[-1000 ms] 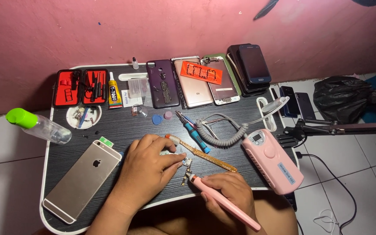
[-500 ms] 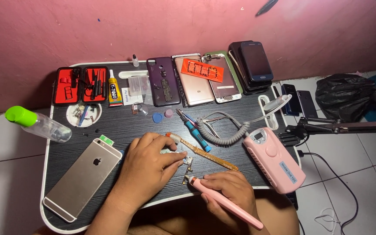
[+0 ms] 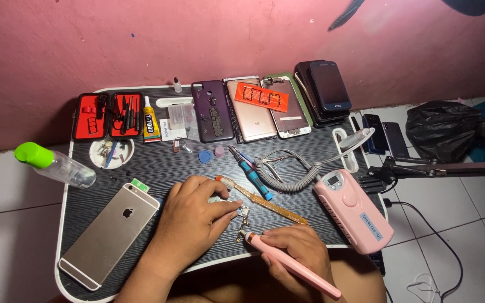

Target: Scraping a small electronic component from a mobile phone using a precision tool.

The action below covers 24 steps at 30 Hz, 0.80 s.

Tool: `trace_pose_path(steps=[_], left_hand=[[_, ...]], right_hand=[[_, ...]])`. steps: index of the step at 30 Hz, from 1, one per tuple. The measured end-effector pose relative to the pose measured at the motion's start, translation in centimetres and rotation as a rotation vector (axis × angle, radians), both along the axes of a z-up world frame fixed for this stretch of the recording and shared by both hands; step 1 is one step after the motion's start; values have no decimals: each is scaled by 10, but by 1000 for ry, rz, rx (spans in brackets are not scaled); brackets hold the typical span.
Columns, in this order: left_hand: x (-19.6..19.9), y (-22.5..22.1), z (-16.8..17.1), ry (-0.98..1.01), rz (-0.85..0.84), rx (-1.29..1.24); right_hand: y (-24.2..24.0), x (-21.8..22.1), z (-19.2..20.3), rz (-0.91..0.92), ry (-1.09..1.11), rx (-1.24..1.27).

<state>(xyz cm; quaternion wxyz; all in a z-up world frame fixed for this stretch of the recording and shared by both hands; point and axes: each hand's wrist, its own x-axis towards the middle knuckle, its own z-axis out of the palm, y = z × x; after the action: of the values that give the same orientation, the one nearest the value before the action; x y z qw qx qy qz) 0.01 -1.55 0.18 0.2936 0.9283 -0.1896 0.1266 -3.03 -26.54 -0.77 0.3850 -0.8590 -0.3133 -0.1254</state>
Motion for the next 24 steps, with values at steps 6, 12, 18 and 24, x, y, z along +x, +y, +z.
trace_pose_path(steps=[6, 12, 18, 24], left_hand=[[0, 0, 0, 5, 1, 4], [0, -1, -1, 11, 12, -5], [0, -1, -2, 3, 9, -9], [0, -1, -1, -18, 7, -7]], right_hand=[[4, -1, 5, -10, 7, 16], [5, -2, 9, -24, 10, 26], [-1, -1, -1, -5, 15, 1], [-3, 0, -1, 19, 6, 19]])
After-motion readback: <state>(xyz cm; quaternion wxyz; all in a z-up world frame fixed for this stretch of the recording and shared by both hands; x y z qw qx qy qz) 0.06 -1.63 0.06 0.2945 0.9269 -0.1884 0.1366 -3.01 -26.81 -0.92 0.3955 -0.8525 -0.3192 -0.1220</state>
